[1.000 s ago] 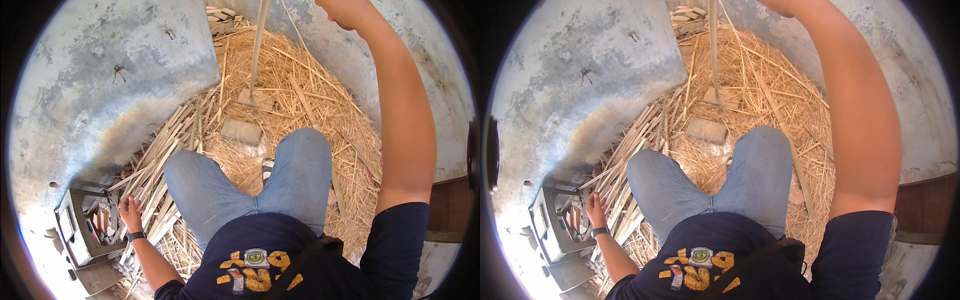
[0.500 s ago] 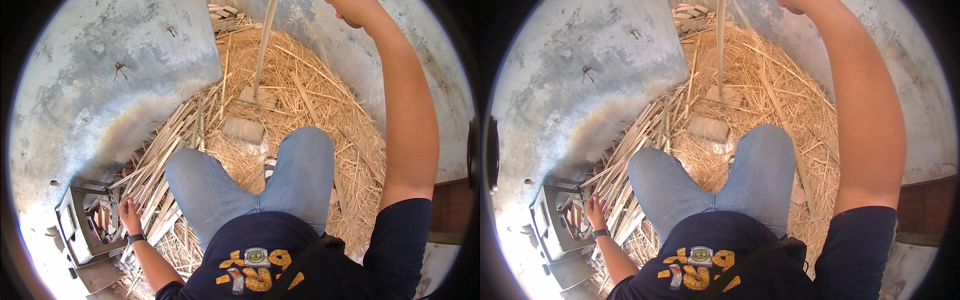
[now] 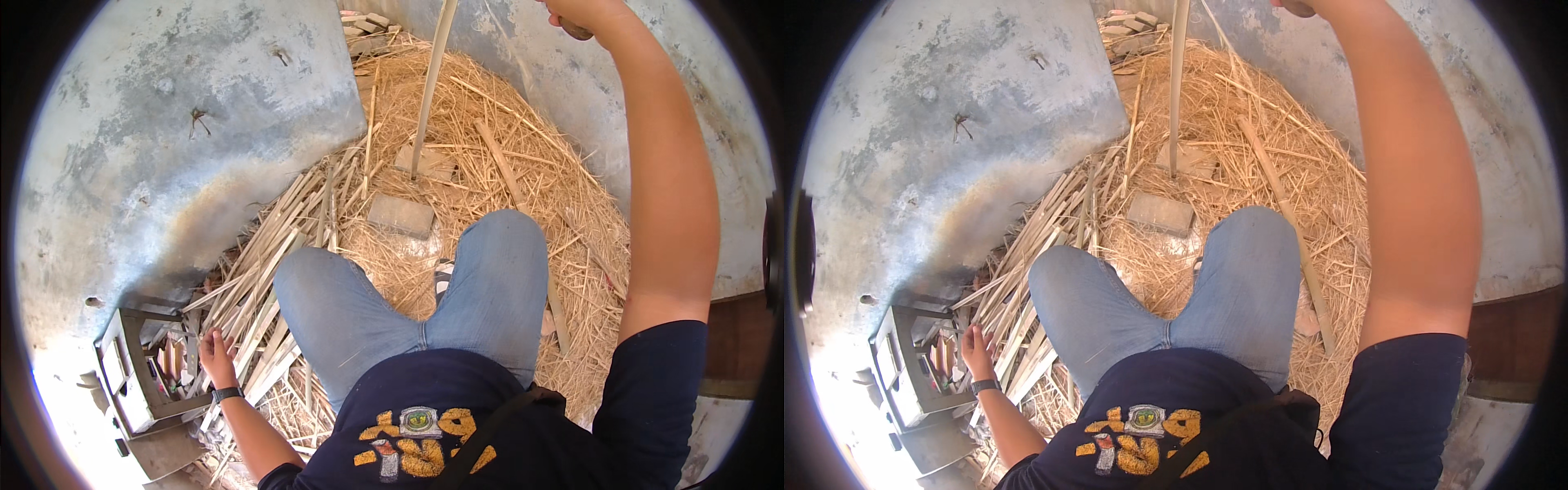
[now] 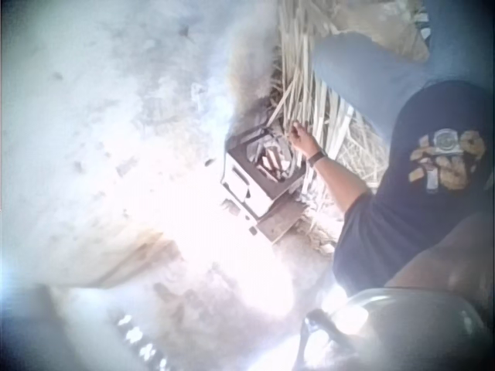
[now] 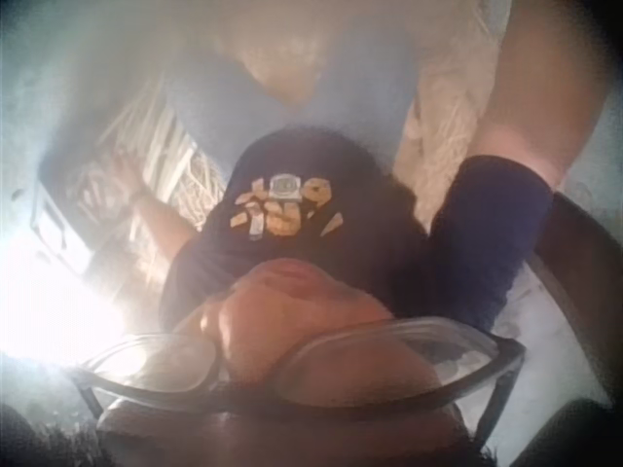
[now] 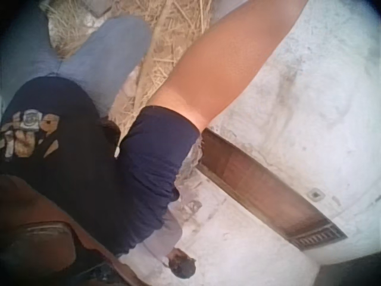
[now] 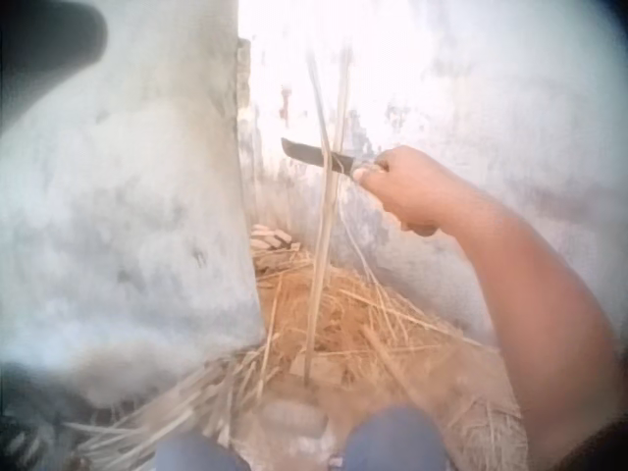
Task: The person sits on a straw-covered floor and uses a knife to split long bamboo poles into thin strips. They hold the pole with one hand and use the knife to slice along the length of the bamboo, separating it into multiple pieces.
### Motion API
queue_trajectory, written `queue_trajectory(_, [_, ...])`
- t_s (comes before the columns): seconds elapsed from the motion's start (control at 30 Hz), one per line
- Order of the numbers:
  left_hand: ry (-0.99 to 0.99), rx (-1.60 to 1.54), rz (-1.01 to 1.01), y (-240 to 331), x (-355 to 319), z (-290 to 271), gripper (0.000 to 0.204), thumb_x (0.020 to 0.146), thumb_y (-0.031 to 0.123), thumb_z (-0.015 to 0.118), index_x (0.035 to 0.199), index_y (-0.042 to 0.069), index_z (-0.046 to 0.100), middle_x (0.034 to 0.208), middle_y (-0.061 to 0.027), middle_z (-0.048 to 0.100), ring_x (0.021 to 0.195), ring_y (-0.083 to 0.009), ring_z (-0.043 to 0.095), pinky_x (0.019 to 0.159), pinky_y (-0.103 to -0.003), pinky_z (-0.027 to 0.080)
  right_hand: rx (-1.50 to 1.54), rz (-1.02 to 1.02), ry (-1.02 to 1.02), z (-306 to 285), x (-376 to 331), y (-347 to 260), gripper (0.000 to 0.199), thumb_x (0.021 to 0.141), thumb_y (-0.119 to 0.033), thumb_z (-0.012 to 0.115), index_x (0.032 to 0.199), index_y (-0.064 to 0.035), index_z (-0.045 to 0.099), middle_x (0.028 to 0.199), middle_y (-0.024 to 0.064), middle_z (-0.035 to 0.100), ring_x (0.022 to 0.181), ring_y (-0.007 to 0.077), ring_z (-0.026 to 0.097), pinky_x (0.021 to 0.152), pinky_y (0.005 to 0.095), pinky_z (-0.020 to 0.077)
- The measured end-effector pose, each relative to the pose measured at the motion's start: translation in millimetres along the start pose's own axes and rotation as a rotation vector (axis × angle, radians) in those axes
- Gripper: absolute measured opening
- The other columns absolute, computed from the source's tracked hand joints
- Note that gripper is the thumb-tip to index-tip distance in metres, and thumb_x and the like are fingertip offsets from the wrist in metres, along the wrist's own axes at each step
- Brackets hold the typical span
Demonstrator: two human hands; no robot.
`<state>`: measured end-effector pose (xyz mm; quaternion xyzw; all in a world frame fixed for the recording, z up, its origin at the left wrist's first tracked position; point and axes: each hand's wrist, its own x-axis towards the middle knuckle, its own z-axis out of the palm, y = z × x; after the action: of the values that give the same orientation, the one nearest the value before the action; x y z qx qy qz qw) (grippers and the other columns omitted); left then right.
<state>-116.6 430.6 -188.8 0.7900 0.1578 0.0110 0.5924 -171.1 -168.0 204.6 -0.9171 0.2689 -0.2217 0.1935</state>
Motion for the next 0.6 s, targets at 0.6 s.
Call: queue_trajectory(0.6, [0.021, -0.003, 0.0, 0.9, -8.8, -16.3, 0.037, 0.1, 0.031, 0.061, 0.127, 0.006, 0.057, 0.119, -0.0061, 0.064, 0.092, -0.02, 0.07, 0.064, -0.024, 0.05, 0.086, -0.033, 0.015, 13.7, 29.4, 5.9, 0.038, 0.102, -0.031, 0.051, 0.105, 0.0038, 0.064, 0.065, 0.0069, 0.053, 0.046, 0.0127, 0.041, 0.042, 0.0302, 0.0342])
